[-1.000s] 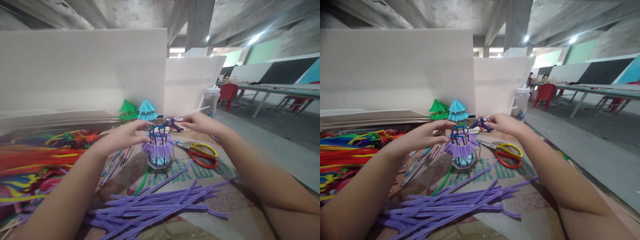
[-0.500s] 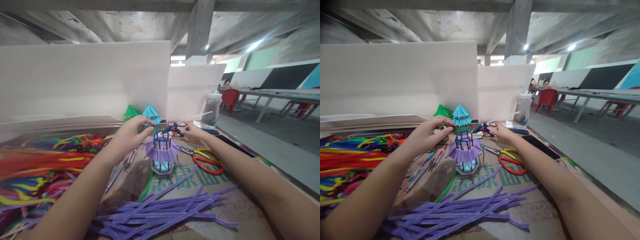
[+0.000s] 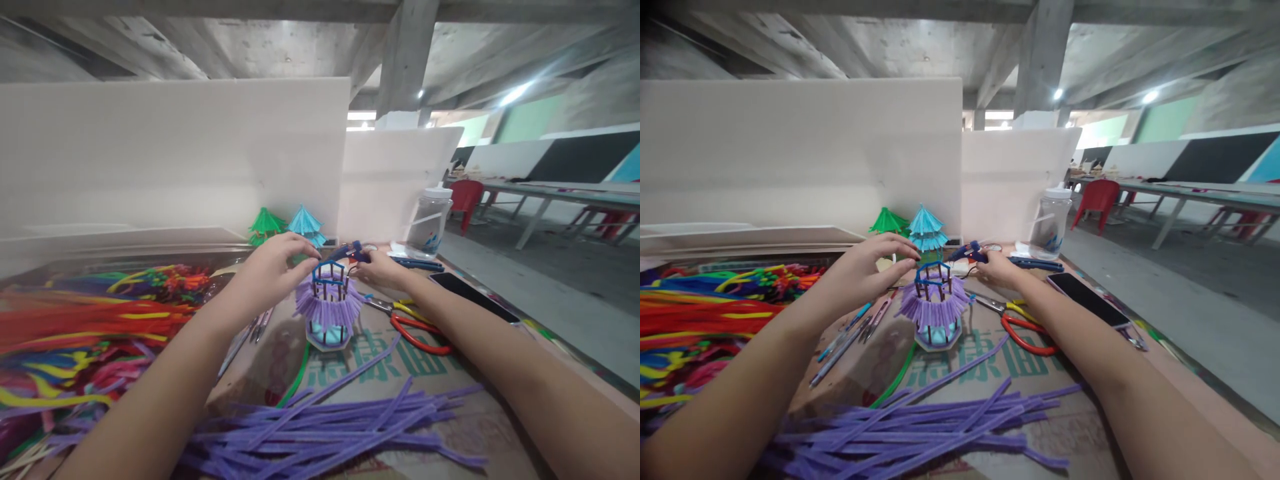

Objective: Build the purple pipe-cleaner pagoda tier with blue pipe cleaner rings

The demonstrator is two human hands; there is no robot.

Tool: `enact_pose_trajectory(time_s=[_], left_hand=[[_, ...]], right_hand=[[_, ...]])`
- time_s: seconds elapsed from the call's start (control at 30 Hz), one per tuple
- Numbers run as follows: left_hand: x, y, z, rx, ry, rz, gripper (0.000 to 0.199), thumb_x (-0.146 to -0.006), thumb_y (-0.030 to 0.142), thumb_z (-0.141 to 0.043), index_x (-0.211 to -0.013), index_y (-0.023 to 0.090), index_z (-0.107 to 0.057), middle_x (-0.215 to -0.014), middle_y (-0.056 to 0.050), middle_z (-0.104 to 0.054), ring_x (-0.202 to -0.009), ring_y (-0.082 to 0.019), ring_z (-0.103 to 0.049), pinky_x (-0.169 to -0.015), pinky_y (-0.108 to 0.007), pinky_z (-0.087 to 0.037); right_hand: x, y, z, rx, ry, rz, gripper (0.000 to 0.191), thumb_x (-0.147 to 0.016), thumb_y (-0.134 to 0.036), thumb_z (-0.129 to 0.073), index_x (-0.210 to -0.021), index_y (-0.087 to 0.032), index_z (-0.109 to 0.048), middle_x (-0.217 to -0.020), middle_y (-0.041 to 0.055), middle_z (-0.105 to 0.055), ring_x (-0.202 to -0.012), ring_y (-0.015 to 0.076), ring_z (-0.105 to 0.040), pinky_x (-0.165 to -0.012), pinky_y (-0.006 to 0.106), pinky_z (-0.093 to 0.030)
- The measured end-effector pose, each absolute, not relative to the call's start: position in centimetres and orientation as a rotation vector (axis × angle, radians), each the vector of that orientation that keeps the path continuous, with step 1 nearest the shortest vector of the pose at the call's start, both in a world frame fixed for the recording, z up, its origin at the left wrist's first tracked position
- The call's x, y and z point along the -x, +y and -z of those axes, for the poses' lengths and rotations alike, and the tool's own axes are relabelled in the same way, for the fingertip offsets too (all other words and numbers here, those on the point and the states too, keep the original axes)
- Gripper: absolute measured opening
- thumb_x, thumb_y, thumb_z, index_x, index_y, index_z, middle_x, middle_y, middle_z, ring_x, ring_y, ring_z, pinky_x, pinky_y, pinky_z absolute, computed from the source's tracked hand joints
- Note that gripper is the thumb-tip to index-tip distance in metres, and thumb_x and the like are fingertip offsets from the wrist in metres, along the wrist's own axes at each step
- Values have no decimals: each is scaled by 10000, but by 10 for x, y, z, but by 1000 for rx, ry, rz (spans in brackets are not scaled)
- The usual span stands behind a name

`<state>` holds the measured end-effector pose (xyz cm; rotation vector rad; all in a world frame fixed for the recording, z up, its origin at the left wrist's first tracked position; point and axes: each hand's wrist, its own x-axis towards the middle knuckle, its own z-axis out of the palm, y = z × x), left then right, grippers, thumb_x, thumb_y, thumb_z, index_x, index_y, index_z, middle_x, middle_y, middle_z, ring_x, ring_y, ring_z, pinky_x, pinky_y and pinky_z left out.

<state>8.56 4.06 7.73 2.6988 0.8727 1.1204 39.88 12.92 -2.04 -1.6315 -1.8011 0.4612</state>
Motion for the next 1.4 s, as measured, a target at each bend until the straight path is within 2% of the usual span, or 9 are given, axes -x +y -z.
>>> enact_pose_trajectory(time_s=[0.13, 0.3, 0.43, 0.6, 0.73, 0.93, 1.2, 1.3, 1.4], left_hand=[[-95, 34, -75, -2771, 851, -1057, 178, -932, 243, -579, -954, 182, -745, -1090, -77, -718, -1054, -226, -651, -946, -395, -501], [-102, 25, -71, -2949, 830, -1043, 190, -931, 263, -593, -1014, 196, -751, -1140, -91, -714, -1099, -258, -633, -962, -436, -480], [-104, 18, -69, -3012, 814, -1025, 224, -910, 239, -595, -1091, 198, -721, -1194, -89, -694, -1152, -256, -606, -1006, -440, -453], [-107, 16, -65, -3066, 864, -962, 179, -906, 269, -594, -1020, 197, -712, -1220, -99, -673, -1176, -282, -588, -1028, -488, -431], [-109, 17, -64, -3072, 926, -963, 161, -900, 278, -611, -988, 193, -716, -1195, -107, -678, -1164, -294, -595, -1032, -499, -432], [-109, 19, -66, -3080, 927, -981, 143, -881, 270, -650, -947, 191, -750, -1160, -100, -696, -1125, -294, -621, -1007, -490, -447], [-111, 24, -62, -3100, 871, -1042, 120, -893, 237, -644, -899, 203, -759, -1097, -79, -721, -1066, -266, -639, -976, -451, -453], [-110, 24, -62, -3088, 884, -1038, 142, -905, 247, -622, -895, 202, -756, -1084, -80, -725, -1056, -261, -641, -968, -447, -456], [-109, 25, -62, -3067, 887, -1053, 153, -907, 256, -613, -898, 198, -755, -1078, -80, -725, -1040, -256, -648, -954, -443, -462]], right_hand=[[-408, 117, 3, 1484, -1673, -492, 246, -777, -396, -739, -763, -170, -643, -731, 78, -720, -736, 215, -678, -707, 313, -537], [-408, 87, -24, 1246, -1510, -557, 429, -838, -626, -601, -877, -199, -585, -889, 95, -740, -731, 204, -718, -712, 336, -587], [-399, 54, -41, 1024, -1423, -702, 470, -782, -543, -739, -1098, -227, -597, -1113, 87, -737, -819, 214, -744, -752, 360, -604], [-390, 15, -58, 1013, -1579, -627, 272, -794, -440, -773, -893, -213, -661, -815, 27, -725, -764, 190, -704, -796, 361, -581], [-388, -2, -68, 989, -1827, -568, 314, -807, -520, -727, -754, -217, -661, -759, 36, -695, -804, 221, -690, -800, 386, -570], [-381, -14, -75, 1023, -1909, -710, 271, -800, -472, -745, -926, -233, -747, -1000, 64, -775, -965, 242, -713, -832, 364, -576], [-393, -2, -68, 1019, -2009, -784, 291, -822, -488, -725, -884, -205, -710, -756, 20, -711, -663, 159, -647, -619, 289, -517], [-397, -6, -71, 1024, -2060, -704, 363, -874, -556, -635, -824, -206, -715, -791, 46, -717, -781, 191, -677, -725, 316, -535], [-397, -11, -76, 1076, -2081, -686, 387, -852, -578, -643, -929, -215, -749, -889, 69, -750, -895, 225, -697, -761, 323, -544]])
